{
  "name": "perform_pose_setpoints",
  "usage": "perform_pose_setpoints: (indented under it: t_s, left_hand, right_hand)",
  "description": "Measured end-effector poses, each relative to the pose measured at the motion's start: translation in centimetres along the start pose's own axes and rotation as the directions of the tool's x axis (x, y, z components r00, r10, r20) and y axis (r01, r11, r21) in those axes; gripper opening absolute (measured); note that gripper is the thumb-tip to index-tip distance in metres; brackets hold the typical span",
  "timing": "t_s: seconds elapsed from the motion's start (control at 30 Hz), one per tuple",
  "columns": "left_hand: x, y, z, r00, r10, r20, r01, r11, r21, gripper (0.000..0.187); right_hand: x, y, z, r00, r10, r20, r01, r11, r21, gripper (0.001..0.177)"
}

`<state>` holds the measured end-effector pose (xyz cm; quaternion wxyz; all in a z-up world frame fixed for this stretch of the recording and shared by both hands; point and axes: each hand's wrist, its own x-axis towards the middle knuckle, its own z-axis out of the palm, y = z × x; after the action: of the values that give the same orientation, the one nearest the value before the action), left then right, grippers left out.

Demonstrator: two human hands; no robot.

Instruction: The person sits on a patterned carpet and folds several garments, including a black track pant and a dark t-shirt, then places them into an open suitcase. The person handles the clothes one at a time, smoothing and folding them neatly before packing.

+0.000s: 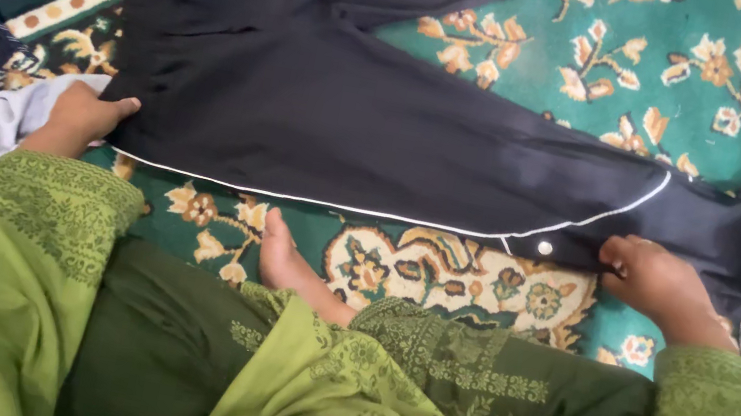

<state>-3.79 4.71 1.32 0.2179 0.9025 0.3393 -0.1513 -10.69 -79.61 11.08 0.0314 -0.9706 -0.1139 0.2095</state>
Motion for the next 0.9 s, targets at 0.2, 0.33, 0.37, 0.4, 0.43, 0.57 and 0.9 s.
perform_pose_setpoints:
  t_s: [0.2, 0.33, 0.37, 0.4, 0.43, 0.57, 0.9]
  left_hand:
    - [2.7, -2.6, 0.4, 0.944, 0.237, -0.229, -0.245, 0.969, -0.010, 0.060]
    - [3.1, -1.7, 0.9, 0.964, 0.221, -0.148, -0.206, 0.972, 0.115, 0.058]
    - [3.1, -1.3, 1.5, 0.964, 0.223, -0.145, -0.210, 0.972, 0.102, 0.057]
    - [3.0, -1.4, 1.6, 0.965, 0.206, -0.164, -0.193, 0.977, 0.088, 0.057]
    - [3.0, -1.8, 1.3, 0.965, 0.188, -0.183, -0.177, 0.981, 0.074, 0.057]
    - [2.6, -3.7, 0.9, 0.956, 0.204, -0.210, -0.202, 0.979, 0.033, 0.055]
    - [6.2, 4.6, -0.5, 0.964, 0.170, -0.207, -0.226, 0.929, -0.294, 0.084]
  right_hand:
    - [0.4, 1.5, 2.3, 0.933, 0.001, 0.359, -0.071, 0.981, 0.183, 0.042]
    - [1.3, 2.8, 4.0, 0.918, 0.149, 0.368, -0.220, 0.963, 0.159, 0.038]
    - [1.9, 2.9, 4.3, 0.948, 0.153, 0.279, -0.199, 0.969, 0.148, 0.034]
    - [2.7, 2.7, 4.6, 0.977, 0.136, 0.166, -0.158, 0.978, 0.133, 0.040]
    - [3.3, 2.5, 4.7, 0.992, 0.114, 0.051, -0.119, 0.986, 0.116, 0.046]
    - [6.1, -0.4, 6.1, 0.989, -0.023, -0.148, 0.005, 0.993, -0.120, 0.103]
    - [8.9, -13.8, 3.7, 0.902, 0.402, 0.159, -0.384, 0.914, -0.129, 0.120]
